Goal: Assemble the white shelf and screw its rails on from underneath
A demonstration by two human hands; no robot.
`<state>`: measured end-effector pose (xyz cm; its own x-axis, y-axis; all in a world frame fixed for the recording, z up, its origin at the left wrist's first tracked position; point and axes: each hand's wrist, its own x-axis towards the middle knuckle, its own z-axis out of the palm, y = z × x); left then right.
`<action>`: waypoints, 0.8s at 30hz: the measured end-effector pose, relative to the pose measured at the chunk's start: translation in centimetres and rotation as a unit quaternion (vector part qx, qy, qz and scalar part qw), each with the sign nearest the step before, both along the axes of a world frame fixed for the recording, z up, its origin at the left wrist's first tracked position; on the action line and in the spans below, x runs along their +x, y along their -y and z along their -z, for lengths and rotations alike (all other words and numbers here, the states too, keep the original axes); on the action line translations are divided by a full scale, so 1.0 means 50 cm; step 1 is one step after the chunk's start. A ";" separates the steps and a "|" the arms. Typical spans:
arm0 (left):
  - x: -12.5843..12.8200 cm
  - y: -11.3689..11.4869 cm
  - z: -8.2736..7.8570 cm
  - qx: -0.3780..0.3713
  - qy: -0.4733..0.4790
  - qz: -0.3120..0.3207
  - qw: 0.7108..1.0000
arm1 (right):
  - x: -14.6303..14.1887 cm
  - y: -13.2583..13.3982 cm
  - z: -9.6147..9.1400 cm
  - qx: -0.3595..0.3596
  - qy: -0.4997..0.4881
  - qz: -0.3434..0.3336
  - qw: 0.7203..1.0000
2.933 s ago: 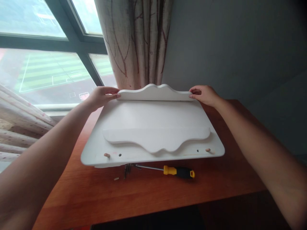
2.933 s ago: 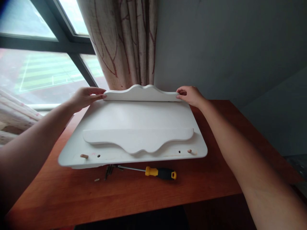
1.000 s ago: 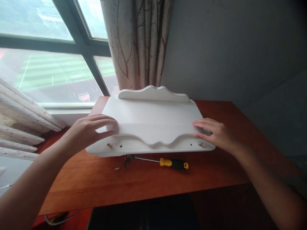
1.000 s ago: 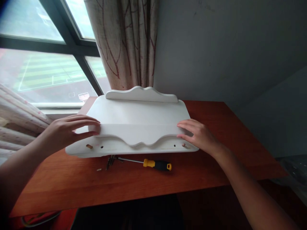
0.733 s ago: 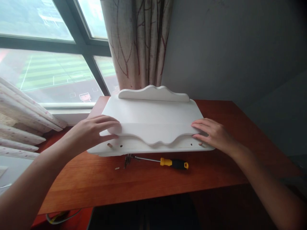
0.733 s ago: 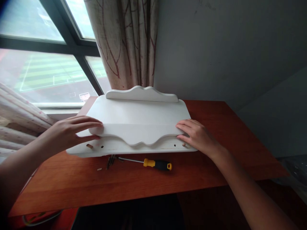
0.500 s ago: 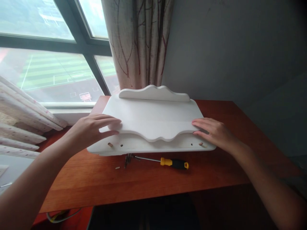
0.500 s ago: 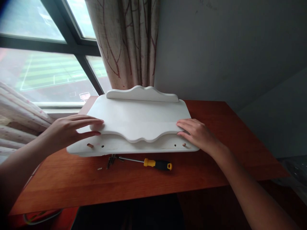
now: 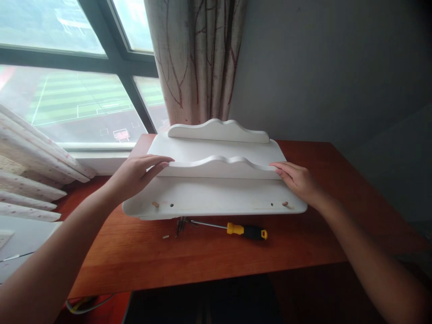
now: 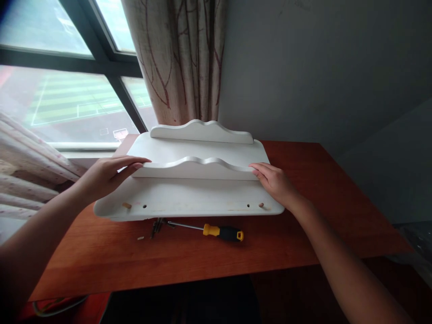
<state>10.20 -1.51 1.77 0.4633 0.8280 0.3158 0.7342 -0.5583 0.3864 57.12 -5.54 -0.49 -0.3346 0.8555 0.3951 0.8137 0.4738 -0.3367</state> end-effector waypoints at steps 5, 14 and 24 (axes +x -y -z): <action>-0.010 -0.002 0.003 0.006 0.010 0.015 1.000 | 0.006 0.003 -0.007 -0.018 -0.005 0.002 1.000; -0.047 0.004 0.025 -0.034 0.061 -0.046 0.996 | 0.046 0.015 -0.003 -0.025 -0.059 0.047 0.997; -0.050 -0.007 0.046 -0.063 0.065 -0.090 0.992 | 0.054 0.009 0.022 -0.031 -0.085 0.073 0.993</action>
<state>7.69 -1.14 -0.51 0.2658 0.9303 0.2526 0.7569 -0.3637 0.5430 59.85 -6.00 -1.57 -0.1382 0.9142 0.3810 0.8007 0.3295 -0.5003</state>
